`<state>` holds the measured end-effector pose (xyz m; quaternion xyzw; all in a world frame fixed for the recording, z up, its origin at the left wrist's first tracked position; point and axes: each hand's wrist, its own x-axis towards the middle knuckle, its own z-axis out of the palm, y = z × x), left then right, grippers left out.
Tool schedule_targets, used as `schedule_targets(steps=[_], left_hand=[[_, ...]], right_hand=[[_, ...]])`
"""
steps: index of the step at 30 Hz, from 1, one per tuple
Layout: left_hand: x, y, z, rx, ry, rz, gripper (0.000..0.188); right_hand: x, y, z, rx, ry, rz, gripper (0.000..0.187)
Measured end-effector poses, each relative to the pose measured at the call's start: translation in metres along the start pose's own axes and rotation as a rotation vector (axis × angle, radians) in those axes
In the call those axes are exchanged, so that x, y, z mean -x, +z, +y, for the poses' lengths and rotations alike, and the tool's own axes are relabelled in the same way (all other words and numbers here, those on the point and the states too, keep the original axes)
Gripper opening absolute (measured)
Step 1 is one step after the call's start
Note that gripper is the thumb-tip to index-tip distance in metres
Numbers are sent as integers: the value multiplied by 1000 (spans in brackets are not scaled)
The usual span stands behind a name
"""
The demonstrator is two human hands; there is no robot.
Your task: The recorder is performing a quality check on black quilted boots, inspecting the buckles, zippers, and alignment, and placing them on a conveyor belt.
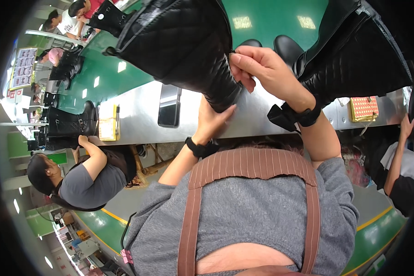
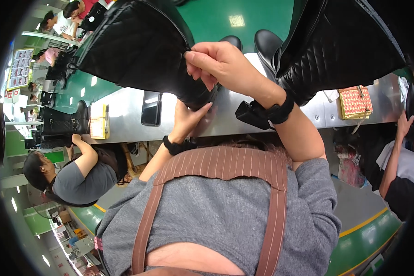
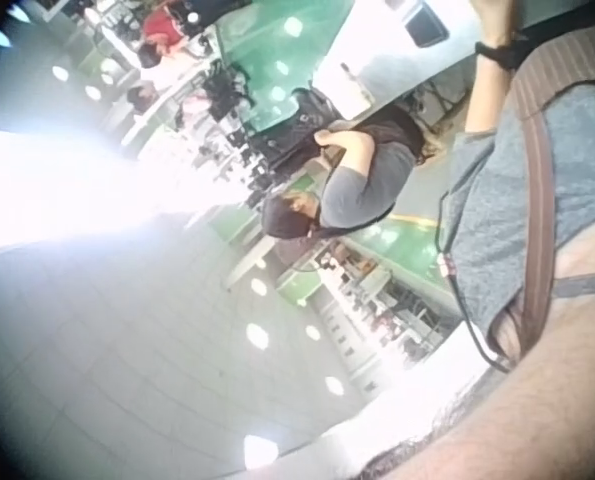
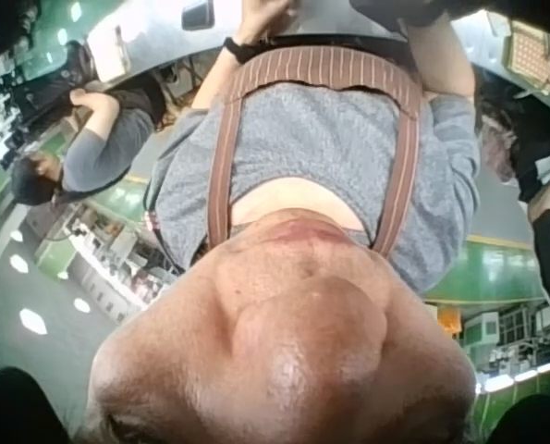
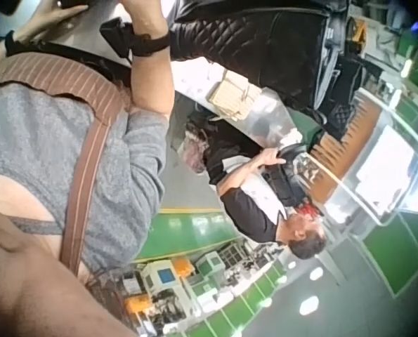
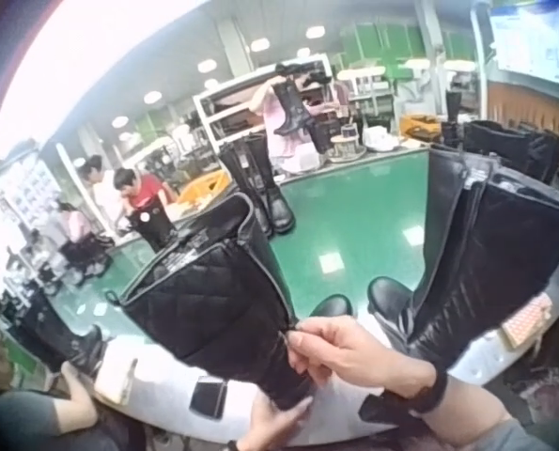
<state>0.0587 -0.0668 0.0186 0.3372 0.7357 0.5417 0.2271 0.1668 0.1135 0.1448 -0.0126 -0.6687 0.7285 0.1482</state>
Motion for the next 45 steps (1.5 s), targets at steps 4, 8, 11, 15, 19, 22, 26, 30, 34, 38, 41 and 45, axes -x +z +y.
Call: schedule_targets(steps=[4,8,11,15,19,22,26,30,34,38,41,45], left_hand=[[-2,-45,70,-189,722,341,106],[-15,-75,210,-1025,1054,593,101],[-28,-63,230,-1169,943,534,101],[-44,-54,174,-77,1124,524,124],[-17,-40,36,-161,330,83,136],[-9,-8,12,-69,294,-58,108],[-7,12,-8,85,147,41,68],[11,17,39,175,142,94,41],[11,12,7,3,158,209,76],[19,0,8,-583,314,282,84],[28,-24,77,-911,17,50,45],[14,-13,124,-219,102,-336,28]], right_hand=[[-3,-4,2,7,-6,-17,33],[-2,-2,1,64,7,15,32],[-3,2,0,68,0,11,32],[1,-2,4,-9,37,-13,33],[1,-1,3,-52,42,-12,33],[1,-2,-12,-13,103,-11,33],[-1,11,-73,-91,-283,-40,33],[4,34,-104,13,-251,12,32],[53,14,-66,750,-289,82,25],[140,-17,-48,1175,492,49,43],[178,-43,-25,1333,738,459,50],[182,-79,31,1185,74,671,72]])
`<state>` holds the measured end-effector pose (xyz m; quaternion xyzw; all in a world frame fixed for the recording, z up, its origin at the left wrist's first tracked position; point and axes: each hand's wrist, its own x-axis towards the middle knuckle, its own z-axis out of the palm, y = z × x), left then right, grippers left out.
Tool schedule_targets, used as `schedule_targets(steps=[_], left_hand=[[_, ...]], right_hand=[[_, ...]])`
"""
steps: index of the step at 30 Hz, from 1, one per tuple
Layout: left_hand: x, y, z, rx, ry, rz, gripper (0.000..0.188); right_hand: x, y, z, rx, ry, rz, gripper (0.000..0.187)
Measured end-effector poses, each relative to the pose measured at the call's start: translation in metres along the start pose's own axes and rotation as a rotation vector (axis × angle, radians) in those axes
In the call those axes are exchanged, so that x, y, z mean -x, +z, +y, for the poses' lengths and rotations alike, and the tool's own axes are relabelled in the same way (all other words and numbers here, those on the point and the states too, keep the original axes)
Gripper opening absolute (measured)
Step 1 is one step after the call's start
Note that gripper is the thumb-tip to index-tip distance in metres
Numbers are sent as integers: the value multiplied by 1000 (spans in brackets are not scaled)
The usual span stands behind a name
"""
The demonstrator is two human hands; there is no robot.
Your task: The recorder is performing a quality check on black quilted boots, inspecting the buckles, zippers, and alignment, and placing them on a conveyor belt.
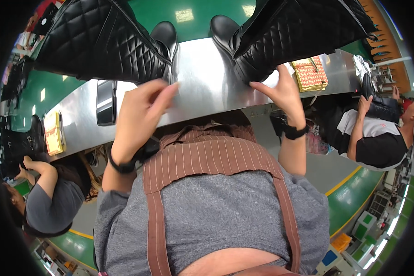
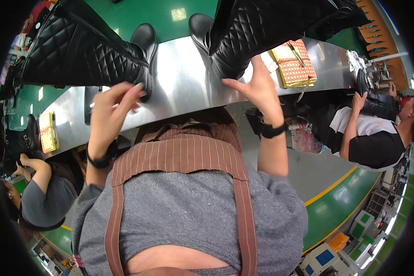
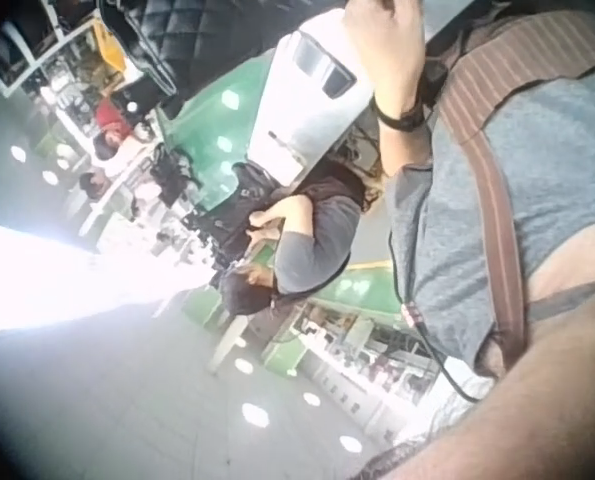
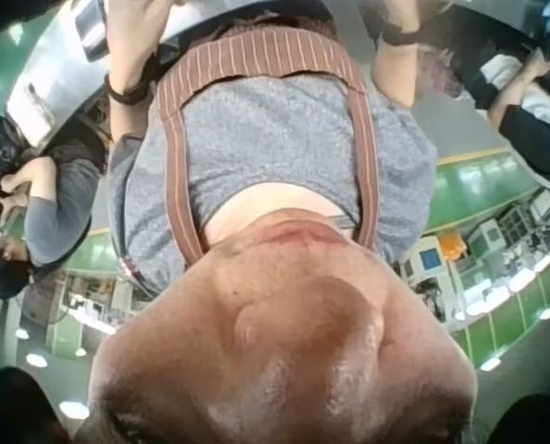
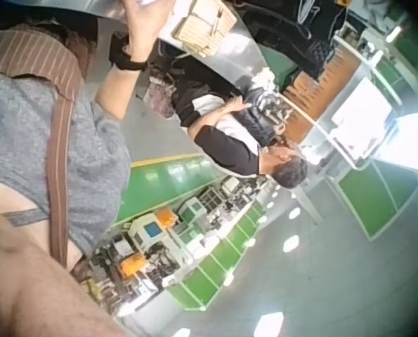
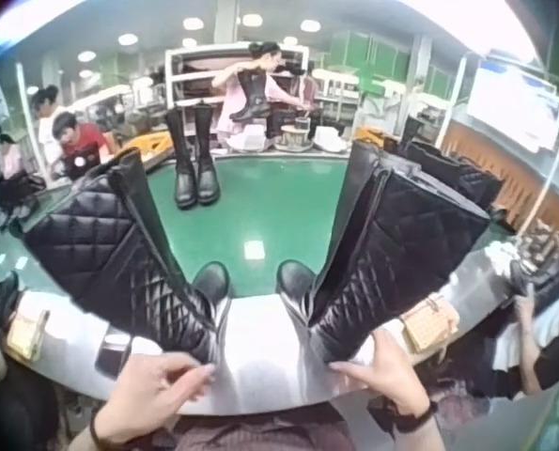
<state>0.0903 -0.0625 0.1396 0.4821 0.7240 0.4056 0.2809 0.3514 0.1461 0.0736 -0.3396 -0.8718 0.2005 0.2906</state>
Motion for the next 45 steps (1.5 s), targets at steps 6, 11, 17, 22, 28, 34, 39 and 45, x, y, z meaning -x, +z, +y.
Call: schedule_targets(steps=[6,11,17,22,28,34,39,45], left_hand=[[-115,130,-50,379,-144,-268,47],[-145,155,-71,441,-212,-458,24],[-152,136,-67,630,-194,-688,29],[-136,99,-8,935,79,-669,25],[-101,16,134,818,403,-460,30],[-56,21,50,458,324,-461,32],[14,-43,20,-25,103,-267,31],[22,-115,49,521,679,1044,32]], right_hand=[[-5,60,19,-459,331,58,61],[1,57,23,-501,312,37,52],[2,65,32,-727,303,0,48],[0,51,14,-586,345,32,37],[6,61,0,-590,272,16,34],[-5,52,-3,-628,395,-173,43],[-3,59,7,-706,295,-99,35],[0,65,2,-747,339,-74,36]])
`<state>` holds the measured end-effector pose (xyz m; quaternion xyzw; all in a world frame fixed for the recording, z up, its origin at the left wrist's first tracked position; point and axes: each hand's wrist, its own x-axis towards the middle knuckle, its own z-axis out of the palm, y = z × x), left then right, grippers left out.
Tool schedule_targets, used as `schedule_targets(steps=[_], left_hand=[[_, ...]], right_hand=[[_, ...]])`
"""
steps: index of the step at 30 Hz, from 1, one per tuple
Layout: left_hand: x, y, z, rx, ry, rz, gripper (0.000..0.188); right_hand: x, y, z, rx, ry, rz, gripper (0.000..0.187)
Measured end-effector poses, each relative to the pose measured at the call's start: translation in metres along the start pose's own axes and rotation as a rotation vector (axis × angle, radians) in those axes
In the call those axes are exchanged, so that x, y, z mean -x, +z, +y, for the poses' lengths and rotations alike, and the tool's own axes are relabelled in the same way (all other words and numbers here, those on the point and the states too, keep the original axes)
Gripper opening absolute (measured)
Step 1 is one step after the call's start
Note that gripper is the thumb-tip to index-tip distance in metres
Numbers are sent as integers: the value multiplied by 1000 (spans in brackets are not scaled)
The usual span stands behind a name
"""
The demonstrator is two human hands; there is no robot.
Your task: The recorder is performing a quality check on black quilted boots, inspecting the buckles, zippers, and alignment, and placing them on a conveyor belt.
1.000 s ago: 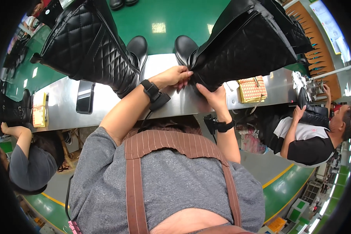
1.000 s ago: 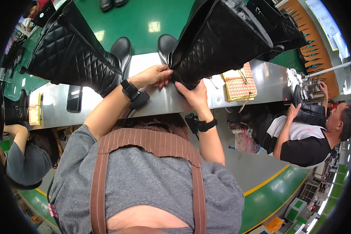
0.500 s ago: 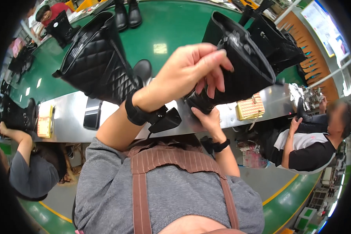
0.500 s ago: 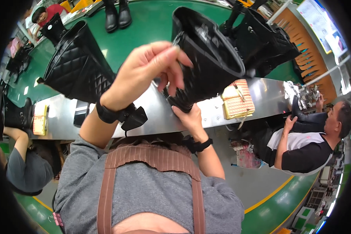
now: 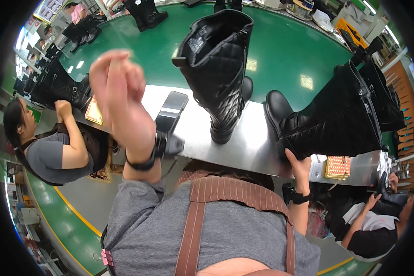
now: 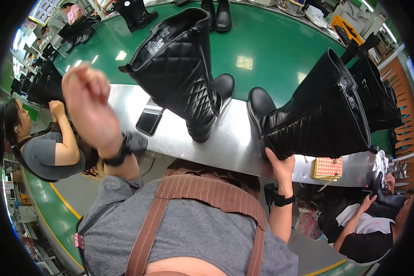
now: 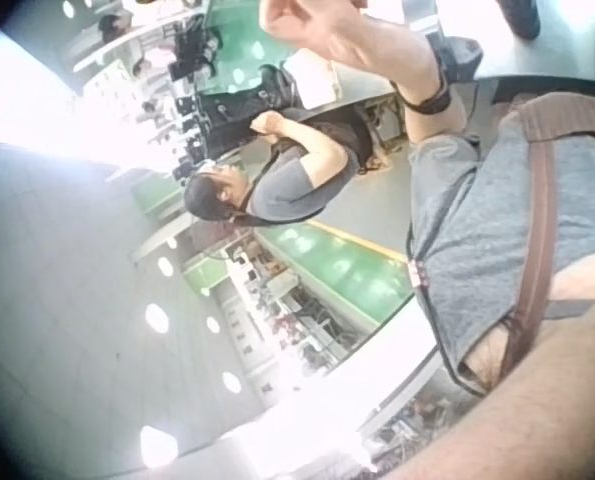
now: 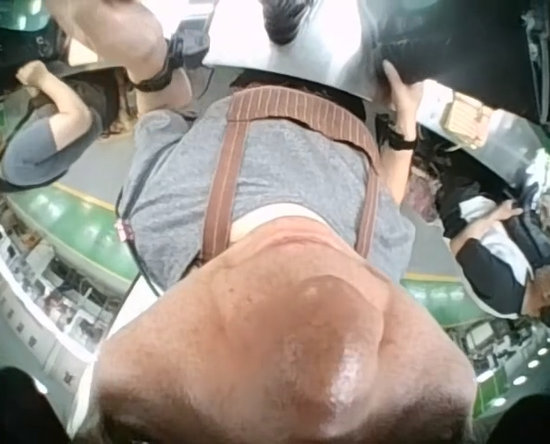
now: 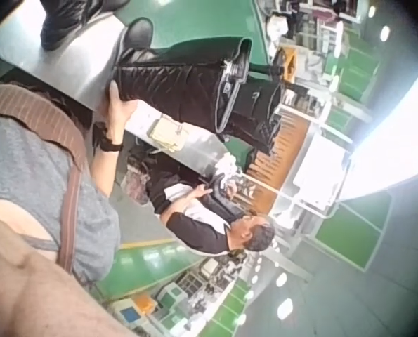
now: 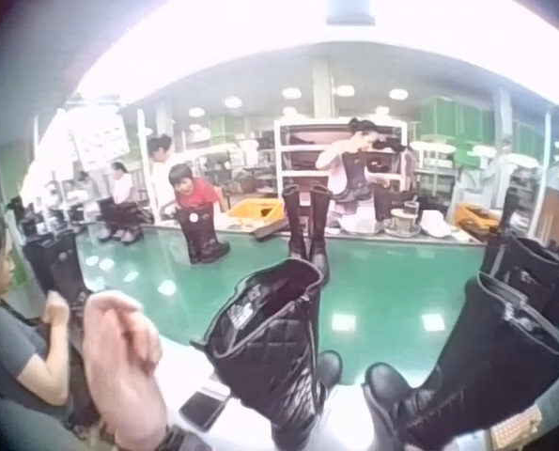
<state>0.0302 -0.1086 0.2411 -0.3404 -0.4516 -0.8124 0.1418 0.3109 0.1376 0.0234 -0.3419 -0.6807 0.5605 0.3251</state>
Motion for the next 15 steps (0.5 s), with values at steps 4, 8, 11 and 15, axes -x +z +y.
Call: schedule_targets(steps=[4,8,11,15], left_hand=[[-51,19,-41,-100,-397,-351,36],[-58,21,-63,146,-581,-504,48],[-55,17,-76,463,-543,-594,57],[-47,25,-74,456,-547,-529,55]], right_hand=[[5,-1,12,51,2,27,38],[3,1,13,15,-2,54,37],[4,0,10,10,10,45,37],[3,-5,9,31,55,6,39]])
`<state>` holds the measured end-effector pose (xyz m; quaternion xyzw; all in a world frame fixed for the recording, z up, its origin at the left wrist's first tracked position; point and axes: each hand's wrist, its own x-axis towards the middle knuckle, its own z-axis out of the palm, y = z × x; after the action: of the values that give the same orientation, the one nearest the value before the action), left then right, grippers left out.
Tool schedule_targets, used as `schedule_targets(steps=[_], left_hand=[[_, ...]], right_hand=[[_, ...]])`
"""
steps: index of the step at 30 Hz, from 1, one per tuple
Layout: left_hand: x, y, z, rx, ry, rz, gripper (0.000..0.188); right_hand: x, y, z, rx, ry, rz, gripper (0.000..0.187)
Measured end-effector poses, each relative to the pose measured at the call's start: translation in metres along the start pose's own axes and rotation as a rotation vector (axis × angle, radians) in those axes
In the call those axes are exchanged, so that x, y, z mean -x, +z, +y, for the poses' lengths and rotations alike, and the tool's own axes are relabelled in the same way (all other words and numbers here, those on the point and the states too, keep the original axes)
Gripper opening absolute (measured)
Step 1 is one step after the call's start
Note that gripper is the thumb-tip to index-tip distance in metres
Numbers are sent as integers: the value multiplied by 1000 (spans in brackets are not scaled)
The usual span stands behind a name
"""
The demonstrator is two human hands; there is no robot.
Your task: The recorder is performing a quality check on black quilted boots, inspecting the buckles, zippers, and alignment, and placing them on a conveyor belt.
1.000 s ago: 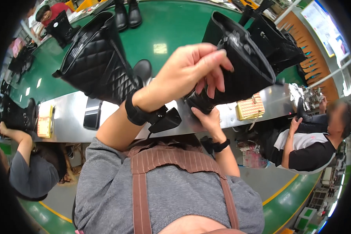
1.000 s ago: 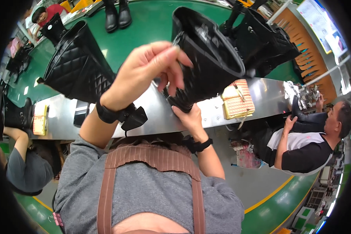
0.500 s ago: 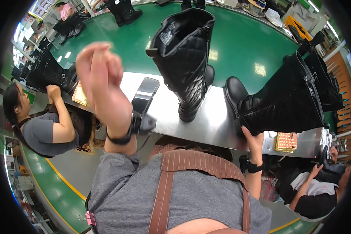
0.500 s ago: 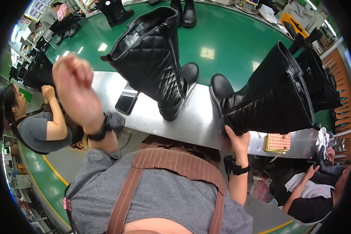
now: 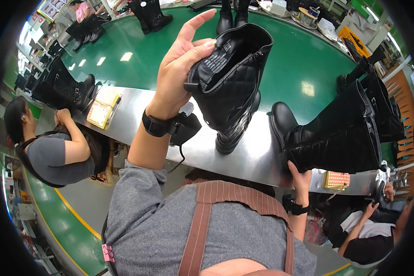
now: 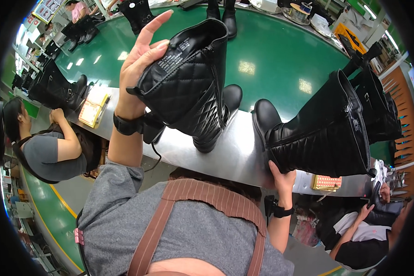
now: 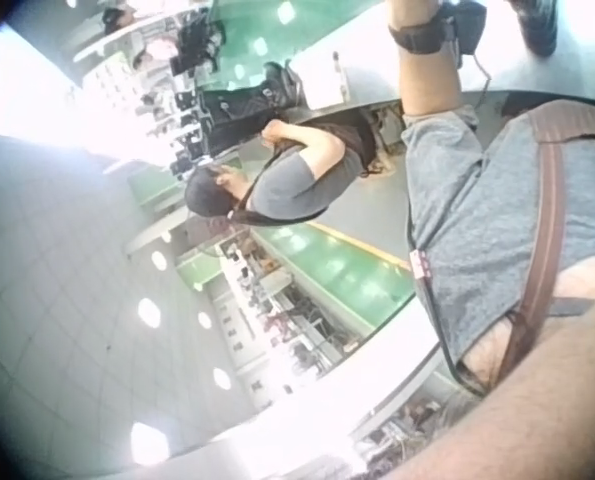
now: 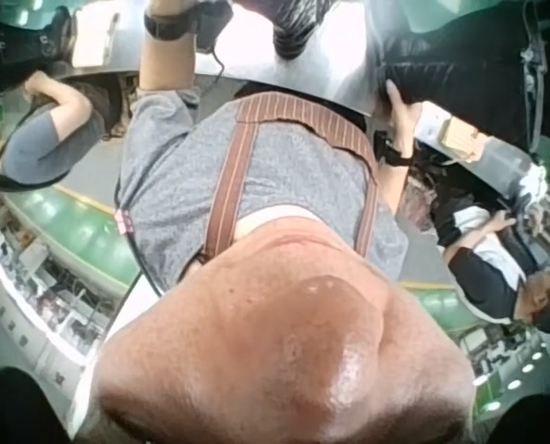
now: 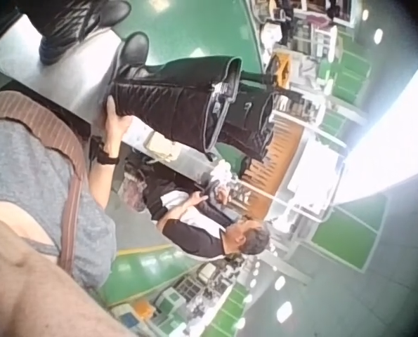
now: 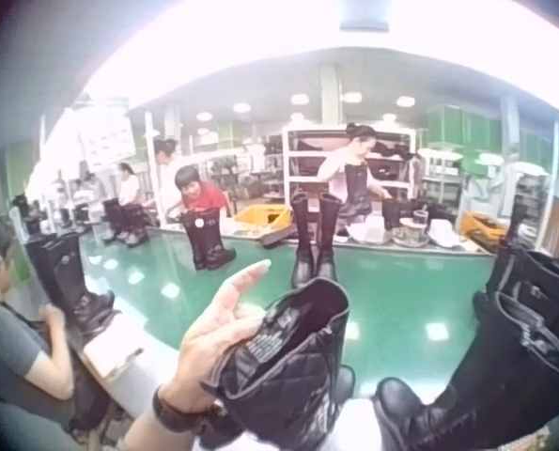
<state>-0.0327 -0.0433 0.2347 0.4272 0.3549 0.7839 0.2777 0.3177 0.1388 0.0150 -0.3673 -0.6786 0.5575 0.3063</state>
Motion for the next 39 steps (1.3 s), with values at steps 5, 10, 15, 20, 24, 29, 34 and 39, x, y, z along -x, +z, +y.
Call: schedule_targets(steps=[5,10,15,20,24,29,34,39], left_hand=[[4,-6,5,-13,5,43,52],[-18,21,0,-156,-50,66,54],[-10,19,11,-199,-78,29,60],[-15,8,1,-233,-91,-29,59],[-16,15,0,-210,-97,-16,59],[-11,13,1,-155,-128,29,59],[-13,-7,-13,-193,-108,41,64],[76,-92,-51,-197,107,637,61]], right_hand=[[3,-88,-34,23,115,-109,55],[-24,-146,-176,133,-413,349,28],[-94,-130,-247,321,-292,-73,54],[-110,-102,-265,347,-273,-251,52],[-106,-89,-251,246,-281,-239,28],[-111,-105,-228,789,-972,-185,28],[-111,-82,-242,454,-151,-75,30],[-63,-232,-70,211,-342,64,30]])
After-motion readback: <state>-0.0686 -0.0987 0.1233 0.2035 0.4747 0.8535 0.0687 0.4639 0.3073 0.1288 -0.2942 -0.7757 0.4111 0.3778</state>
